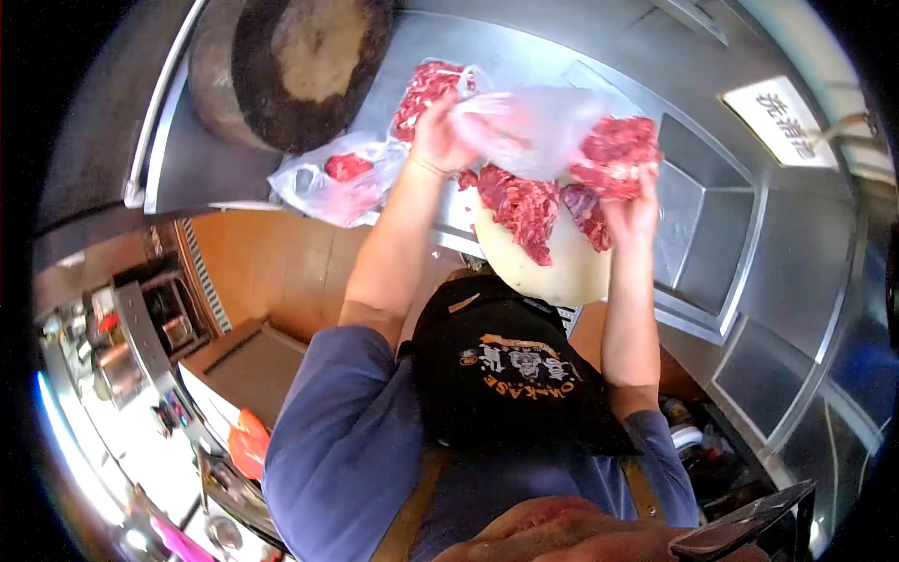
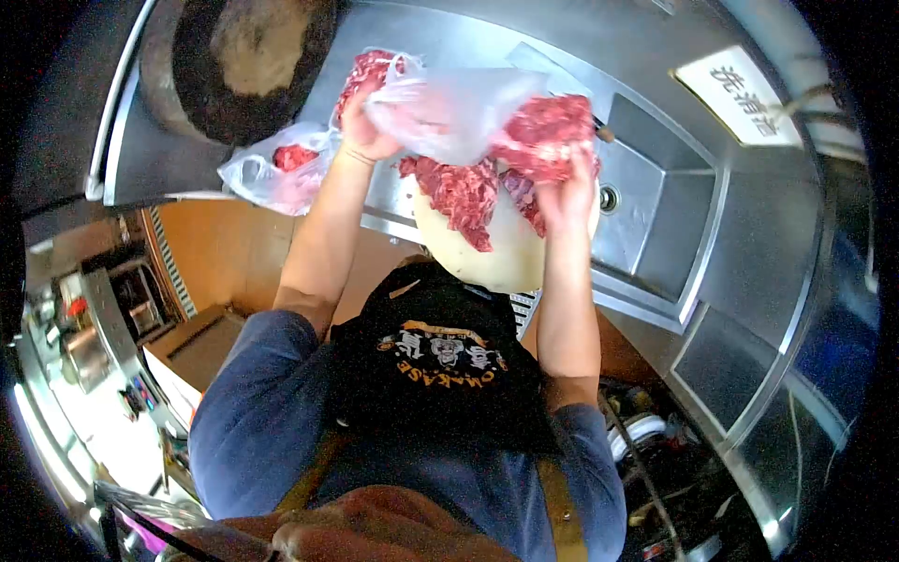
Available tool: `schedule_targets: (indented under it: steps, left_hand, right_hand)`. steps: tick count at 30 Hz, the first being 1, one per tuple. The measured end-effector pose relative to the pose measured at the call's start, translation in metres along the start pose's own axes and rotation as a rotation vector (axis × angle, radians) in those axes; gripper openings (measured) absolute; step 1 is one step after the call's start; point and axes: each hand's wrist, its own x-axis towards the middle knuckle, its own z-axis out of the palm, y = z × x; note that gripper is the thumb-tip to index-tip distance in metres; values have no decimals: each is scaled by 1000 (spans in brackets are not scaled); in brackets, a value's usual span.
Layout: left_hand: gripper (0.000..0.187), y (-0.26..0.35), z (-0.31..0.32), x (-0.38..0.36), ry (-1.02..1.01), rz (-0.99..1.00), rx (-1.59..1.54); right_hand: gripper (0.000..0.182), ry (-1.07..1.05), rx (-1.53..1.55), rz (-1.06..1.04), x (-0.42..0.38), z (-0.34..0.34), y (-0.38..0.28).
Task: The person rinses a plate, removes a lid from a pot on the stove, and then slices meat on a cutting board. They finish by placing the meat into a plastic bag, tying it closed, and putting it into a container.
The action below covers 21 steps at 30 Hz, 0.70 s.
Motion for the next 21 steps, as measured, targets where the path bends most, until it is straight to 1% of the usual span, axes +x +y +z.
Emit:
schedule_targets:
  steps: [1,2,3,4,6,7,8,10,11,12,13,14,15,16,17,18,19,20,21]
  left_hand:
    - [57,-18,-28,3,-13,-18,1]
    - [63,-43,-65,10,263,-24,218]
    - [70,-60,-84,22,535,-23,438]
    - [71,-67,-61,29,470,-44,271]
    - [76,-64,-60,21,367,-406,-20]
    - [76,-62,-39,20,358,-409,-18]
    - [73,-56,-1,20,195,-69,474]
    - [71,-62,19,20,-2,282,944]
    - [75,-73,11,19,75,182,395]
    - [79,-86,2,20,149,69,-154]
    - [83,-94,-3,29,362,7,-227]
    - [83,-99,-8,28,352,-14,-226]
    - [82,-97,-6,24,323,-25,-233]
    - [82,-92,-4,21,293,-30,-235]
    - [78,-87,-2,17,383,-8,-310]
    - [76,-77,15,13,558,-18,-289]
    - [76,-77,13,5,550,91,69]
    - [76,-79,3,-3,533,136,252]
    - [76,-79,-7,-10,526,186,433]
  right_hand:
    - [39,21,-62,5,7,-2,14]
    - [40,-43,-127,18,4,14,24]
    - [39,18,-130,52,8,16,38]
    - [38,78,-135,87,10,24,47]
    - [39,57,-143,92,-2,38,48]
    - [41,-32,-76,107,-6,40,46]
    - [41,-32,-79,100,-13,45,42]
    - [42,-141,62,136,-25,57,36]
    - [44,-59,-35,60,-20,43,43]
    - [42,78,-475,-16,-15,38,48]
    - [38,82,-871,-76,-16,47,45]
    - [35,93,-1265,-130,-19,54,40]
    - [30,61,-1200,-175,-17,46,38]
    - [30,66,-1198,-187,-15,40,32]
    - [32,89,-1262,-388,-14,32,22]
    - [33,117,-1319,-582,-17,29,17]
    - [45,111,-922,-244,-20,27,14]
    - [45,118,-914,-244,-17,27,18]
    - [52,172,-635,169,-11,27,28]
